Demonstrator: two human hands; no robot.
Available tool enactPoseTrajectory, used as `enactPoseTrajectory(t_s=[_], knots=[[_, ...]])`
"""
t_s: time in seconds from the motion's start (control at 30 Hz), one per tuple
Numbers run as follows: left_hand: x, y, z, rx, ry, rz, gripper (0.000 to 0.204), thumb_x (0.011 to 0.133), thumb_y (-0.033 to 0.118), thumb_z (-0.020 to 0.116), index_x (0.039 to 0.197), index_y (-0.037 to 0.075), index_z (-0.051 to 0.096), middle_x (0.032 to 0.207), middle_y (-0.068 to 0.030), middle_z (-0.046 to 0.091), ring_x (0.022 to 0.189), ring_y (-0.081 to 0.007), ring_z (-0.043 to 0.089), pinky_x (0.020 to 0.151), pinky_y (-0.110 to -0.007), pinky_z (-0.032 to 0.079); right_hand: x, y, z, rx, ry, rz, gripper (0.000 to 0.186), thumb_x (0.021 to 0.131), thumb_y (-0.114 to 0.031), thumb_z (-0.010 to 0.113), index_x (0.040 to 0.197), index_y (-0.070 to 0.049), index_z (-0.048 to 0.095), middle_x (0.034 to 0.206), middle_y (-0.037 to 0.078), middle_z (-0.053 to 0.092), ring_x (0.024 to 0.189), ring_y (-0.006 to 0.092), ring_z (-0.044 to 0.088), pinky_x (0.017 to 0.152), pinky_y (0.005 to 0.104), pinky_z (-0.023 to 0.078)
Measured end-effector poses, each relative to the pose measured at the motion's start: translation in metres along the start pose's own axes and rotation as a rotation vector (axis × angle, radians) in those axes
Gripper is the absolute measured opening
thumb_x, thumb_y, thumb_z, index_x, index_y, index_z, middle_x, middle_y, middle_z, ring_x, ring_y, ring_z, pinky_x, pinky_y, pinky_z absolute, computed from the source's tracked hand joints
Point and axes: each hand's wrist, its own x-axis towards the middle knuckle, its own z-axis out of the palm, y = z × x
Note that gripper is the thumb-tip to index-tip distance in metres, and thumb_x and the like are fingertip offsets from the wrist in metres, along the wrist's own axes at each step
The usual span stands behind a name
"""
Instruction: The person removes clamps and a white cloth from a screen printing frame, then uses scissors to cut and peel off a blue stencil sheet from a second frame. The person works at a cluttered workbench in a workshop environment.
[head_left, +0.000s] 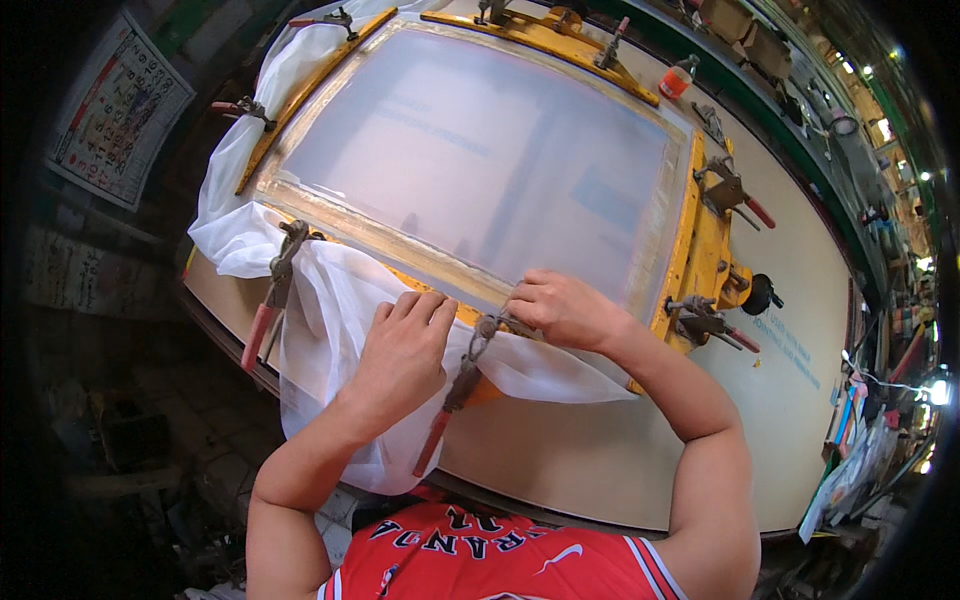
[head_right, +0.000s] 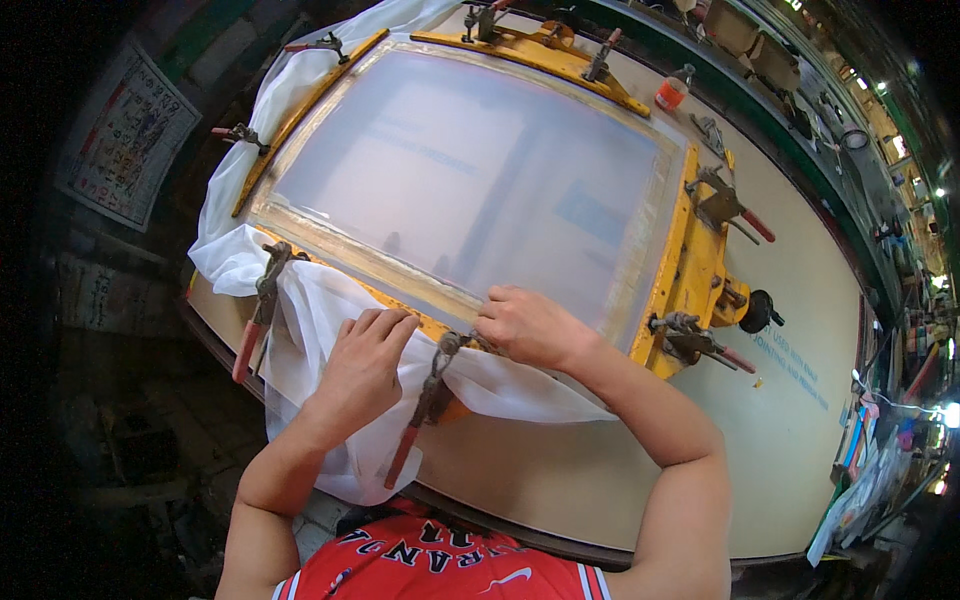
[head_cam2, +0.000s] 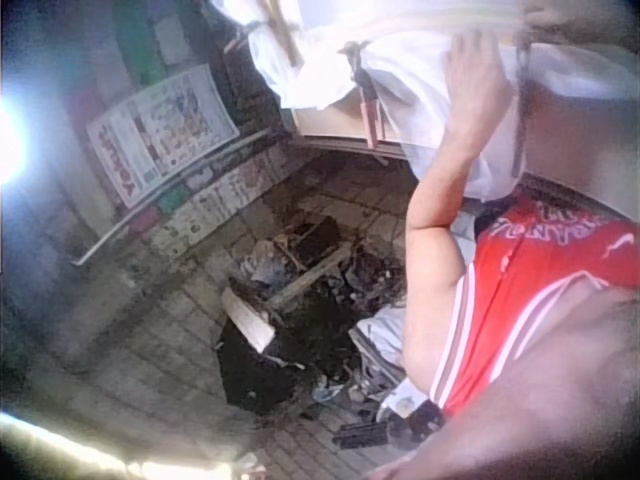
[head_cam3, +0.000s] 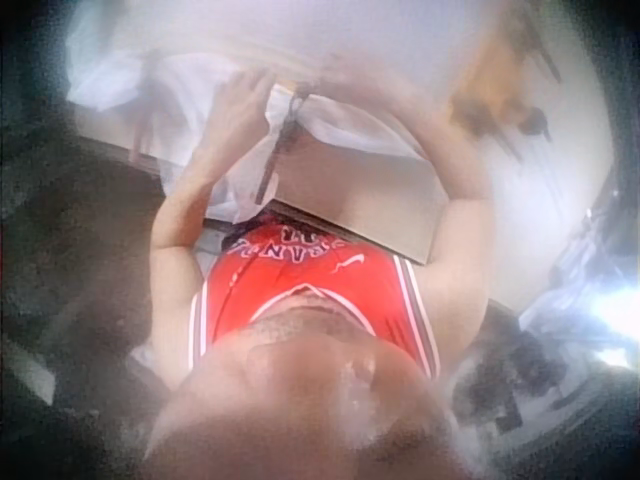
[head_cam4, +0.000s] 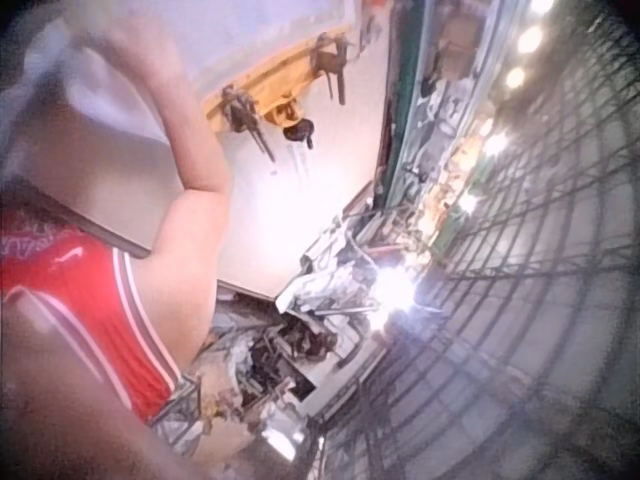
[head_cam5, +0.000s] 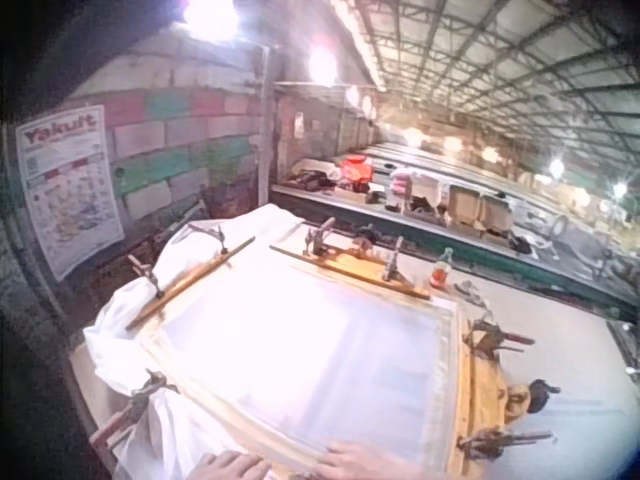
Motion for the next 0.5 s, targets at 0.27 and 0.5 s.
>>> enactPoseTrajectory(t_s=[0.27, 0.5], knots=[[0.011, 0.039, 0.01, -0.127, 0.015, 0.012, 0.058, 0.068, -0.012, 0.059, 0.125, 0.002, 0.062, 0.12, -0.0152, 0.063, 0.115, -0.0351, 0.059, 0.096, -0.045, 0.045, -0.081, -0.005, -0.008, -0.004, -0.034, 0.069, 0.02, 0.076, -0.002, 0.065, 0.096, -0.003, 0.068, 0.091, 0.007, 0.067, 0.09, 0.0266, 0.061, 0.081, 0.0364, 0.053], [0.014, 0.054, 0.013, -0.102, 0.112, -0.042, 0.037, 0.08, -0.004, 0.064, 0.116, -0.001, 0.065, 0.108, -0.0177, 0.063, 0.104, -0.0382, 0.061, 0.093, -0.047, 0.049, -0.143, -0.024, -0.023, -0.025, 0.041, 0.137, 0.007, 0.078, -0.004, 0.061, 0.085, -0.005, 0.062, 0.088, 0.007, 0.064, 0.089, 0.0255, 0.059, 0.083, 0.0363, 0.052]])
